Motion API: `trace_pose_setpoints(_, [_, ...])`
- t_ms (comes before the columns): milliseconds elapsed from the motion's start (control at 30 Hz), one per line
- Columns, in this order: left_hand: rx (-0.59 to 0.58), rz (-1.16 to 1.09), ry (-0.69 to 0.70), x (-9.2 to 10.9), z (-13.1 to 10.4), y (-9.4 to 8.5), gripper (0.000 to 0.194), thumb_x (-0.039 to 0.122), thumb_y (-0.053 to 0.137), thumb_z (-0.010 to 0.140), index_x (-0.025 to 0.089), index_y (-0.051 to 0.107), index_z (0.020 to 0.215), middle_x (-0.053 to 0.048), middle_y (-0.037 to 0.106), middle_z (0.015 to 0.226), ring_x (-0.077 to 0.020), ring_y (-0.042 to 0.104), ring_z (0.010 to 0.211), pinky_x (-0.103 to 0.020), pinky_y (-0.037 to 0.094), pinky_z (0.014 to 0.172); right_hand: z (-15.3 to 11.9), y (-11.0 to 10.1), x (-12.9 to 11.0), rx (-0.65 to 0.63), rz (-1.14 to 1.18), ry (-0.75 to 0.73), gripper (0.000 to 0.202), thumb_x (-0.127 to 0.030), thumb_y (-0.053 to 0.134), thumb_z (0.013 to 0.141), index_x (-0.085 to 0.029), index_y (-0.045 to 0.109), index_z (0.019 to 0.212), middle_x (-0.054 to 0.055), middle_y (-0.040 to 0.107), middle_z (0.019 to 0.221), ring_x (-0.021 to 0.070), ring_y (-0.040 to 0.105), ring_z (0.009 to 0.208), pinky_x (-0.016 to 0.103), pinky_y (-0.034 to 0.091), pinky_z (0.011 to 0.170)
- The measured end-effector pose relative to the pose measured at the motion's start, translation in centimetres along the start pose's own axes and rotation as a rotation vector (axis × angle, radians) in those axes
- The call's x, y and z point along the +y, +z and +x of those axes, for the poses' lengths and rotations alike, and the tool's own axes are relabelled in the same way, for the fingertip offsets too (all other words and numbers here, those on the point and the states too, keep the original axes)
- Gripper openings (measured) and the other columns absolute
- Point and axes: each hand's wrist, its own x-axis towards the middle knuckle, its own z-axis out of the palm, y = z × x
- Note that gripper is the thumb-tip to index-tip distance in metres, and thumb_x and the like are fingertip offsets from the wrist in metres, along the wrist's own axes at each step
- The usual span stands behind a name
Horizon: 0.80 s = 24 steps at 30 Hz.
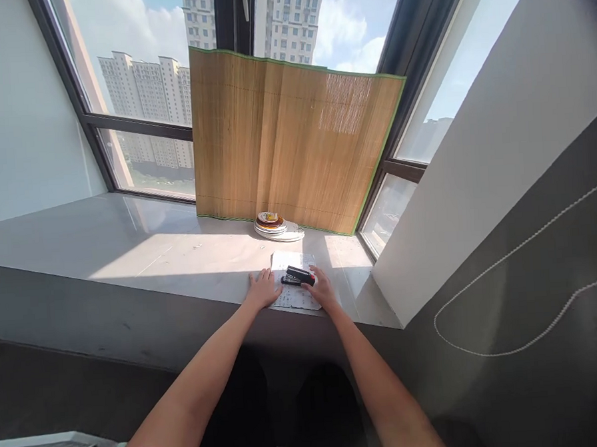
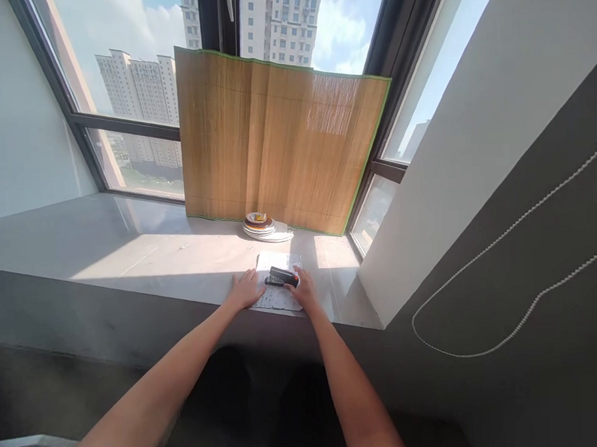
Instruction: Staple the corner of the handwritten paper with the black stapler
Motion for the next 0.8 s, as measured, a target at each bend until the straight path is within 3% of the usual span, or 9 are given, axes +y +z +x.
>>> trace_pose_setpoints(100, [0.021, -0.059, 0.002, 0.0, 0.0, 0.0, 0.073, 0.051, 0.061, 0.102, 0.016, 0.048, 0.165, -0.026, 0.031, 0.180, -0.0429, 0.021, 0.170, -0.071, -0.003, 0.134, -1.2, -0.2, 0.6, 0.125, -0.021, -0.037, 0.040, -0.034, 0.066, 0.097, -0.018, 0.077, 0.132, 0.015, 0.074, 0.122, 0.0321, 0.065, 0.121, 0.044, 0.054, 0.107])
trace_pose_setpoints(300, [0.077, -0.183, -0.007, -0.8, 0.3, -0.3, 0.085, 0.054, 0.076, 0.090, 0.014, 0.051, 0.160, -0.028, 0.040, 0.175, -0.0462, 0.029, 0.167, -0.059, 0.006, 0.137, -1.7, -0.7, 1.2, 0.102, -0.056, -0.029, 0.036, -0.034, 0.059, 0.101, -0.019, 0.083, 0.124, 0.014, 0.074, 0.106, 0.0323, 0.066, 0.108, 0.045, 0.055, 0.099])
trace_pose_setpoints(467, [0.133, -0.324, -0.064, -1.3, 0.3, -0.3, 0.105, 0.055, 0.085, 0.078, 0.014, 0.041, 0.164, -0.028, 0.042, 0.173, -0.0464, 0.034, 0.164, -0.054, 0.012, 0.137, 0.2, -1.2, 0.3, 0.123, 0.012, -0.052, 0.048, -0.043, 0.071, 0.094, -0.020, 0.076, 0.135, 0.016, 0.073, 0.131, 0.0338, 0.067, 0.120, 0.047, 0.055, 0.104])
trace_pose_setpoints(567, [0.191, -0.703, -0.102, -1.7, 0.5, -0.3, 0.100, 0.049, 0.088, 0.074, 0.014, 0.048, 0.160, -0.026, 0.042, 0.174, -0.0455, 0.031, 0.165, -0.053, 0.018, 0.137, 2.1, -0.7, -1.3, -0.025, 0.035, -0.078, 0.050, -0.042, 0.076, 0.088, -0.022, 0.077, 0.134, 0.014, 0.077, 0.134, 0.0342, 0.068, 0.124, 0.046, 0.056, 0.104])
trace_pose_setpoints(700, [0.271, -1.094, -0.178, -3.2, 0.8, -1.0, 0.079, 0.058, 0.061, 0.099, 0.013, 0.046, 0.163, -0.022, 0.040, 0.177, -0.0365, 0.035, 0.166, -0.050, 0.028, 0.136, 4.0, 0.1, -4.0, -0.159, -0.003, -0.082, 0.022, -0.034, 0.080, 0.083, -0.023, 0.084, 0.102, 0.006, 0.083, 0.092, 0.0315, 0.076, 0.093, 0.040, 0.058, 0.087])
trace_pose_setpoints(800, [0.258, -1.281, -0.221, -5.0, 0.6, -1.8, 0.084, 0.064, 0.017, 0.111, 0.006, 0.037, 0.168, -0.026, 0.043, 0.174, -0.0332, 0.048, 0.159, -0.050, 0.042, 0.130, 4.0, 0.6, -6.9, -0.094, -0.045, -0.134, 0.025, -0.031, 0.075, 0.090, -0.023, 0.083, 0.113, 0.008, 0.083, 0.103, 0.0314, 0.074, 0.099, 0.040, 0.056, 0.089])
